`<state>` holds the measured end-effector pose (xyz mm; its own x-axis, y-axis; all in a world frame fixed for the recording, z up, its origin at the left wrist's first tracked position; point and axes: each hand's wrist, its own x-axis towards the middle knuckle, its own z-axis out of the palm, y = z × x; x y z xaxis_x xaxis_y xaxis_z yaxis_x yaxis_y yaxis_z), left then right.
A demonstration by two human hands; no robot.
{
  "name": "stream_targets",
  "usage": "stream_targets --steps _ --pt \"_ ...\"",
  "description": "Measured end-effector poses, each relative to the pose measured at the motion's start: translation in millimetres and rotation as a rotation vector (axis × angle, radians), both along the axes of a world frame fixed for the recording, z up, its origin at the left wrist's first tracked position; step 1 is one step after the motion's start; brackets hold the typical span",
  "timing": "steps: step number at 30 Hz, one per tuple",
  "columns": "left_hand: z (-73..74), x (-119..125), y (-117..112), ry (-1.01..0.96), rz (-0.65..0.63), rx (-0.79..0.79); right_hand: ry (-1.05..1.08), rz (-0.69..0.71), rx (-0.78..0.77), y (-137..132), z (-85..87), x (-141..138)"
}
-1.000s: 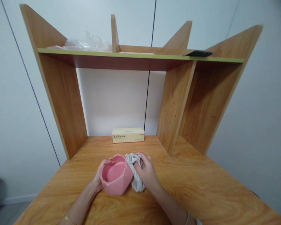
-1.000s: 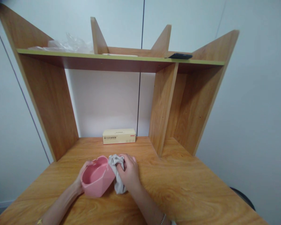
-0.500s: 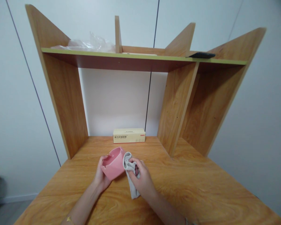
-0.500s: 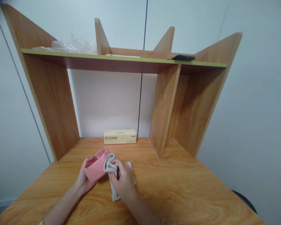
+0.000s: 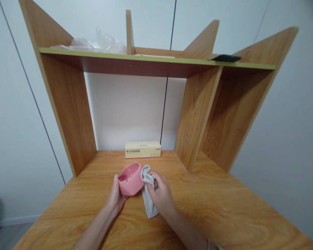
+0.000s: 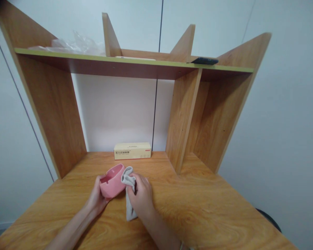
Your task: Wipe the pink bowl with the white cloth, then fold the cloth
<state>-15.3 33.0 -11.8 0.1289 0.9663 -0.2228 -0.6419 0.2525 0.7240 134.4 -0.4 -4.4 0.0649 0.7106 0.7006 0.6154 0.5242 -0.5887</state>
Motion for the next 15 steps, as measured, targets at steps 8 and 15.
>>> stream_targets --steps 8,15 --pt "-2.5 -1.6 1.9 -0.041 -0.077 0.035 -0.246 0.110 0.132 -13.6 6.1 -21.3" --pt "-9.9 -0.1 5.6 0.093 -0.222 0.077 -0.118 -0.167 0.086 4.6 1.7 4.7"
